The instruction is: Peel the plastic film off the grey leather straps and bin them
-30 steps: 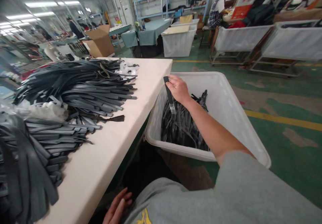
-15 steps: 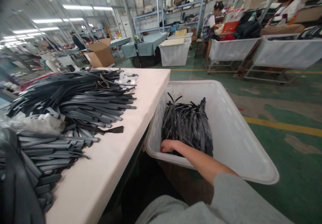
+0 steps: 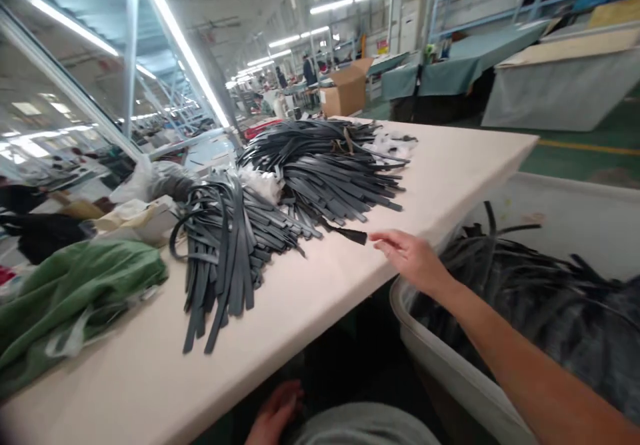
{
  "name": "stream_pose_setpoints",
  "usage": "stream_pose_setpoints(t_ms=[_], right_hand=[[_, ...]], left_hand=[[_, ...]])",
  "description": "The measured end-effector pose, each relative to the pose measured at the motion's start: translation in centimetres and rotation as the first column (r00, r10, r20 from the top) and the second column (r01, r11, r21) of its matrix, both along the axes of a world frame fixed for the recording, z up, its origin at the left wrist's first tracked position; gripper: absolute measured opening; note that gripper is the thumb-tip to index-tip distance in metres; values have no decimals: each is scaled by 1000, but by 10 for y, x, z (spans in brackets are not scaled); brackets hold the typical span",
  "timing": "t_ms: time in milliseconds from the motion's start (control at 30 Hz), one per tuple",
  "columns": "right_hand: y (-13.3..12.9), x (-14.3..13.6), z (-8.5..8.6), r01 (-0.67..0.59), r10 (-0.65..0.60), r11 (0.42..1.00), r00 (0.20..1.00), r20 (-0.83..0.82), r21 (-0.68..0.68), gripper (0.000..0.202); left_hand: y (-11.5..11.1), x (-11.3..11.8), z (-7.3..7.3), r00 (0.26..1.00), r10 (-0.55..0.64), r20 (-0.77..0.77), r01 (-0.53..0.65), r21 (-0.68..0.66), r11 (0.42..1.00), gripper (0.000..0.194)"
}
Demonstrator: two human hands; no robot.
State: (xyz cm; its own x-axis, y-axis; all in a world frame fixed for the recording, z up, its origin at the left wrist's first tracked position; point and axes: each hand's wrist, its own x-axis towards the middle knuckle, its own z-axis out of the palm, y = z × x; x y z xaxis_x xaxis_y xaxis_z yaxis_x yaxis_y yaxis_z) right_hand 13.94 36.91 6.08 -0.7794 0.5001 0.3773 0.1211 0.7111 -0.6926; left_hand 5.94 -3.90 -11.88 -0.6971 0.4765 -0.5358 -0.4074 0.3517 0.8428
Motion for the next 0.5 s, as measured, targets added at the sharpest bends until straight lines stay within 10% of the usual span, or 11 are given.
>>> stream_pose_setpoints(t_ms=[200,500], right_hand=[[-72,-107,7,-255,147,932,916,373,258,32],[-108,-187,-18,-101,-58,948,877,477,301,21]], left_hand=[[-6,-1,10,1000,26,15,-26,27,999,68],[-35,7,13,1000,-11,15,9,133,991,69]])
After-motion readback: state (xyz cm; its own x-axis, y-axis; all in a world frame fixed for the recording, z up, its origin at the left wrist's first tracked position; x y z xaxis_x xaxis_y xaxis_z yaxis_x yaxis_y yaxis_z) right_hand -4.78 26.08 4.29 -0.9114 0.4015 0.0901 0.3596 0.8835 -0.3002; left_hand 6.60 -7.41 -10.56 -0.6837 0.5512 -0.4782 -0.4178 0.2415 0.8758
